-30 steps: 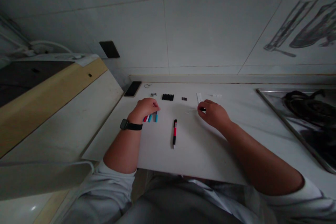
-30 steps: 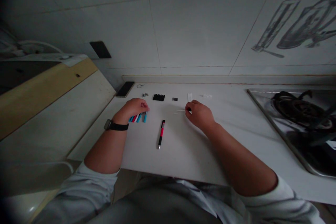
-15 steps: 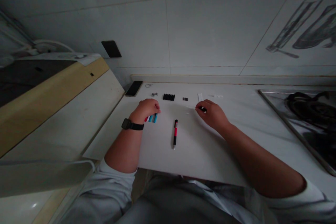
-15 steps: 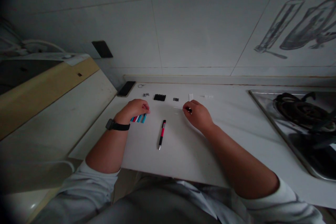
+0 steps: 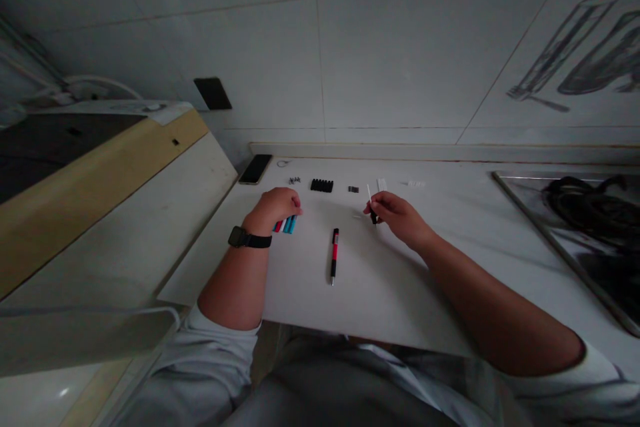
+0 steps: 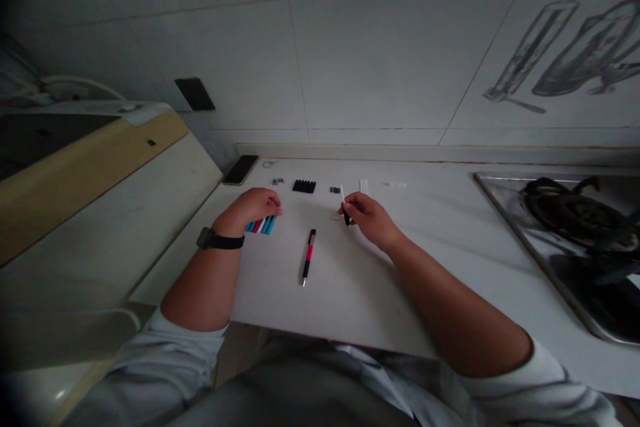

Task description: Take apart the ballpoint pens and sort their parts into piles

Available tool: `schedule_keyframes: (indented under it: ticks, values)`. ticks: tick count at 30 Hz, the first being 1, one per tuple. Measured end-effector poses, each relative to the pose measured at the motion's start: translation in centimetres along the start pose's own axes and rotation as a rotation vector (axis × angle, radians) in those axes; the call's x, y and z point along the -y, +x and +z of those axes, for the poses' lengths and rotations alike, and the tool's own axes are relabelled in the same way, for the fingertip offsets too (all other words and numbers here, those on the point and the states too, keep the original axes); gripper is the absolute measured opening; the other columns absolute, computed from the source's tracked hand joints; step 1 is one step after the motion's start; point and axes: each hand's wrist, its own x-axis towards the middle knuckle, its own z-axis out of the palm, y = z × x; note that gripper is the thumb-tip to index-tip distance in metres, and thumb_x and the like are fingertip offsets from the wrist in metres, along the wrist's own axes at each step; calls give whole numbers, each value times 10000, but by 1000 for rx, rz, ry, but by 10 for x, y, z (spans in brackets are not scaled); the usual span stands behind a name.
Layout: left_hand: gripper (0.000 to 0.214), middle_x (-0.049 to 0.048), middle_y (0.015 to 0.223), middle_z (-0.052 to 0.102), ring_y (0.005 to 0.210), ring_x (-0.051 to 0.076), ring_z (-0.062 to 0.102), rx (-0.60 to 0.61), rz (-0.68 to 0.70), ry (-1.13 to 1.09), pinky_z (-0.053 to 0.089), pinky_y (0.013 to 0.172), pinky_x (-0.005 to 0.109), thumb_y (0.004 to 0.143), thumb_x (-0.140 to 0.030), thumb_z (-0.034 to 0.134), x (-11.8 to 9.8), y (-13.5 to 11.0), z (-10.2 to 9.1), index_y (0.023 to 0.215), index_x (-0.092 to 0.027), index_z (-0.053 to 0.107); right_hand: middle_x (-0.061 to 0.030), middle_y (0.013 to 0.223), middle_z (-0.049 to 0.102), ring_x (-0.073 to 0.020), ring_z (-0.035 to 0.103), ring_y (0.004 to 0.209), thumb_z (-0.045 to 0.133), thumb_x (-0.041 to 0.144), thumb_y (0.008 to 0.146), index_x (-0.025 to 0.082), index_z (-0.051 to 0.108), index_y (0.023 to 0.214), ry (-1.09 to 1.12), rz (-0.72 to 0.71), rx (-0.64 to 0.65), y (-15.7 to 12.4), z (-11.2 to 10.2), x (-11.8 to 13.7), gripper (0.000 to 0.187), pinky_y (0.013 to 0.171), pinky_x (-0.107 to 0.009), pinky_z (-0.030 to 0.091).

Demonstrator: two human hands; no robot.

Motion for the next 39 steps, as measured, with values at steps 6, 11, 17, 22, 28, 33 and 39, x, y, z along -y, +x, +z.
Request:
schedule_keyframes:
  ticks: [6, 11, 17, 22, 28, 33, 39]
  values:
    - [241, 41, 913, 746, 819, 178, 661, -235, 222, -281, 496, 745, 286, 892, -430, 718, -34, -9, -3, 982, -212, 769, -20, 923, 686, -157, 639, 801, 788, 547, 772, 231, 598, 876, 319, 135, -2, -3, 11, 3, 384, 755, -334, 579]
    - [245, 49, 1002, 750, 880, 172, 684, -250, 472, -573, 551, 829, 302, 923, -405, 702, -87, -25, 19, 1060, -202, 709, 15, 811, 639, -166, 653, 816, 874, 505, 691, 226, 578, 819, 557, 200, -26, -5, 22, 1, 426, 837, -383, 599]
    - [230, 33, 980, 760, 839, 158, 714, -213, 503, -660, 584, 802, 293, 863, -261, 782, -107, -29, 43, 1064, -209, 684, 7, 852, 683, -161, 665, 828, 910, 453, 652, 219, 620, 799, 630, 190, -34, -7, 29, -1, 400, 883, -375, 579]
    - [239, 21, 918, 739, 823, 149, 698, -178, 517, -655, 579, 773, 280, 869, -192, 745, -102, -23, 47, 1100, -211, 687, -18, 918, 728, -157, 677, 833, 896, 455, 679, 216, 623, 811, 628, 169, -104, -5, 25, -4, 385, 886, -363, 569]
    - [173, 46, 974, 691, 859, 152, 669, -233, 554, -585, 575, 788, 281, 877, -148, 685, -98, -21, 46, 1038, -202, 716, -13, 932, 722, -164, 692, 848, 888, 467, 688, 226, 593, 824, 653, 157, -179, -1, 21, -5, 404, 933, -396, 570]
    - [180, 48, 1018, 696, 854, 148, 669, -219, 553, -567, 571, 801, 286, 875, -132, 666, -99, -21, 45, 1034, -201, 716, -11, 929, 704, -168, 685, 883, 878, 461, 693, 227, 592, 820, 652, 129, -197, -1, 22, -5, 391, 950, -403, 569]
    - [223, 42, 1021, 715, 840, 149, 657, -240, 543, -508, 549, 803, 296, 889, -144, 653, -95, -18, 47, 1095, -212, 706, -5, 925, 693, -160, 684, 841, 816, 444, 729, 230, 573, 835, 581, 94, -237, 6, 4, -3, 341, 892, -383, 568]
